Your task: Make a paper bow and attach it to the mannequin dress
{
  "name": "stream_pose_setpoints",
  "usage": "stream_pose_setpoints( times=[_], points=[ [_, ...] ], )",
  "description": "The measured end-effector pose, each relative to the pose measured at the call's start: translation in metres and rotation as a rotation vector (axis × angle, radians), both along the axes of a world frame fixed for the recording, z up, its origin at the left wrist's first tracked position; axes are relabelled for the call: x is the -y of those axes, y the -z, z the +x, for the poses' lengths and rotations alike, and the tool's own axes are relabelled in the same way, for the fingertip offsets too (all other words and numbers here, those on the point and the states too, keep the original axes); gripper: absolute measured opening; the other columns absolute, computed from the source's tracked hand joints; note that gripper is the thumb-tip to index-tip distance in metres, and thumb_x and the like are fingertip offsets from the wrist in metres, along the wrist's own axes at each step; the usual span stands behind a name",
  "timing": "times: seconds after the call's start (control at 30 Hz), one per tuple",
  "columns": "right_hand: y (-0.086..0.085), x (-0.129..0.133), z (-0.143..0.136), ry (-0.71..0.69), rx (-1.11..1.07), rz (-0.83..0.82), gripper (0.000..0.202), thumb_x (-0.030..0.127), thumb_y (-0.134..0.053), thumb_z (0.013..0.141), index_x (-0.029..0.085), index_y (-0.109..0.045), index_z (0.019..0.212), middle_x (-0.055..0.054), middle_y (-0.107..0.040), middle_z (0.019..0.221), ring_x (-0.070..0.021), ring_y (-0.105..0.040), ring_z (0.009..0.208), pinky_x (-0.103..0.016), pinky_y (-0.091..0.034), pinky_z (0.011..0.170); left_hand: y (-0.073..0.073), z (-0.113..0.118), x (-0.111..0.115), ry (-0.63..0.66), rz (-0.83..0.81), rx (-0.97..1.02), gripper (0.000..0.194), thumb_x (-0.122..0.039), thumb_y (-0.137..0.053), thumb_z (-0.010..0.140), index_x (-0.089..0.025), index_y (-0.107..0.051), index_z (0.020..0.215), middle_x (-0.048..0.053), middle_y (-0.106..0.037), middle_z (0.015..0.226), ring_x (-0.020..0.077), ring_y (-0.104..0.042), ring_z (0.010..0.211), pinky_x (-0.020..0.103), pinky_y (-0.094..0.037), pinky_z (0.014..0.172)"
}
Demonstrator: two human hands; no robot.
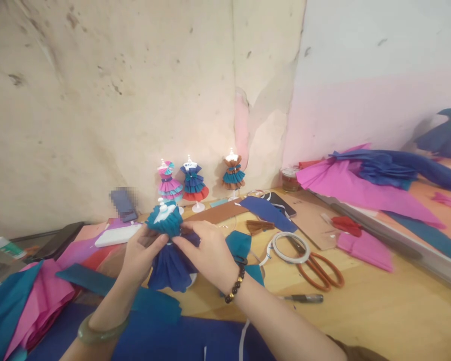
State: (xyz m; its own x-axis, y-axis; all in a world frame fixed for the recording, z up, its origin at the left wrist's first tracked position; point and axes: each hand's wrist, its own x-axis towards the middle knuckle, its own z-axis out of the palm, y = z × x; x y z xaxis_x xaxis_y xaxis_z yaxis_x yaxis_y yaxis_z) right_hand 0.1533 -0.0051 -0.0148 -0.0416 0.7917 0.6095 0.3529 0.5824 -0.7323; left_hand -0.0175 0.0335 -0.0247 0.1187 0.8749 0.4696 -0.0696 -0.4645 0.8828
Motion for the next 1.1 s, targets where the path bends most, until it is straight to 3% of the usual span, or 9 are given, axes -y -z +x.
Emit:
stream_pose_setpoints(
  times=[0.17, 0.27, 0.33, 0.43, 0.5, 0.63, 0.83, 1.1],
  points=[
    [0.001, -0.004, 0.001, 0.051, -0.068, -0.072, 0.02, 0.035, -0.07, 0.078, 0.019, -0.064, 0.09, -0.003, -0.069, 0.089, -0.0186, -0.064, 0.087, -0.033, -0.05, 0.081, 0.002, -0.005, -0.005, 0.089, -0.072, 0.058, 0.036, -0.035, -0.075, 0.072, -0.016, -0.068, 0.103, 0.011, -0.073, 0.104, 0.0251, -0.067, 0.1, 0.035, -0.051, 0.09],
    [0.004, -0.007, 0.002, 0.059, -0.092, -0.084, 0.045, 0.037, -0.074, 0.073, 0.019, -0.059, 0.111, -0.007, -0.064, 0.107, -0.0204, -0.062, 0.096, -0.035, -0.05, 0.084, 0.002, -0.007, -0.006, 0.123, -0.106, 0.066, 0.042, -0.037, -0.076, 0.07, -0.016, -0.068, 0.105, 0.012, -0.073, 0.103, 0.0267, -0.067, 0.098, 0.038, -0.051, 0.09],
    [0.003, -0.007, 0.001, -0.014, -0.067, -0.086, 0.052, 0.038, -0.072, 0.076, 0.021, -0.055, 0.121, -0.009, -0.06, 0.117, -0.0206, -0.061, 0.102, -0.035, -0.05, 0.087, 0.001, -0.008, -0.005, 0.146, -0.111, 0.048, 0.04, -0.037, -0.076, 0.07, -0.017, -0.07, 0.104, 0.011, -0.074, 0.101, 0.0268, -0.068, 0.097, 0.039, -0.051, 0.09],
    [0.0, -0.003, 0.0, -0.127, 0.008, -0.048, 0.03, 0.034, -0.063, 0.086, 0.023, -0.062, 0.113, -0.007, -0.061, 0.115, -0.0198, -0.059, 0.106, -0.034, -0.049, 0.09, -0.001, -0.01, -0.003, 0.187, -0.099, -0.026, 0.033, -0.038, -0.074, 0.072, -0.018, -0.072, 0.099, 0.01, -0.074, 0.1, 0.0272, -0.067, 0.096, 0.039, -0.051, 0.09],
    [-0.003, 0.0, -0.002, -0.132, 0.06, -0.002, 0.021, 0.032, -0.059, 0.089, 0.024, -0.066, 0.107, -0.006, -0.063, 0.113, -0.0205, -0.057, 0.109, -0.035, -0.046, 0.094, -0.002, -0.011, -0.003, 0.183, -0.075, -0.089, 0.031, -0.04, -0.072, 0.074, -0.018, -0.074, 0.096, 0.01, -0.074, 0.101, 0.0282, -0.066, 0.099, 0.04, -0.049, 0.092],
    [-0.003, 0.005, -0.007, -0.052, 0.133, 0.023, 0.021, 0.031, -0.052, 0.093, 0.022, -0.064, 0.107, -0.008, -0.064, 0.11, -0.0228, -0.056, 0.106, -0.039, -0.044, 0.094, -0.005, -0.012, -0.001, 0.145, -0.05, -0.18, 0.031, -0.044, -0.068, 0.077, -0.019, -0.075, 0.095, 0.011, -0.073, 0.103, 0.0307, -0.062, 0.107, 0.044, -0.045, 0.098],
    [0.001, 0.006, -0.011, -0.019, 0.158, -0.004, 0.023, 0.03, -0.044, 0.096, 0.02, -0.059, 0.11, -0.009, -0.061, 0.106, -0.023, -0.055, 0.102, -0.039, -0.045, 0.092, -0.015, -0.006, 0.008, 0.195, 0.006, -0.229, 0.038, -0.049, -0.065, 0.077, -0.021, -0.074, 0.101, 0.011, -0.069, 0.11, 0.0321, -0.057, 0.115, 0.043, -0.042, 0.102],
    [-0.008, 0.008, -0.003, -0.184, 0.211, -0.003, 0.03, 0.025, -0.042, 0.096, 0.023, -0.053, 0.125, -0.008, -0.058, 0.114, -0.0211, -0.052, 0.109, -0.04, -0.043, 0.1, -0.012, -0.011, 0.002, 0.074, -0.049, -0.248, 0.027, -0.042, -0.071, 0.072, -0.021, -0.075, 0.09, 0.008, -0.073, 0.085, 0.0289, -0.066, 0.092, 0.04, -0.051, 0.088]
  ],
)
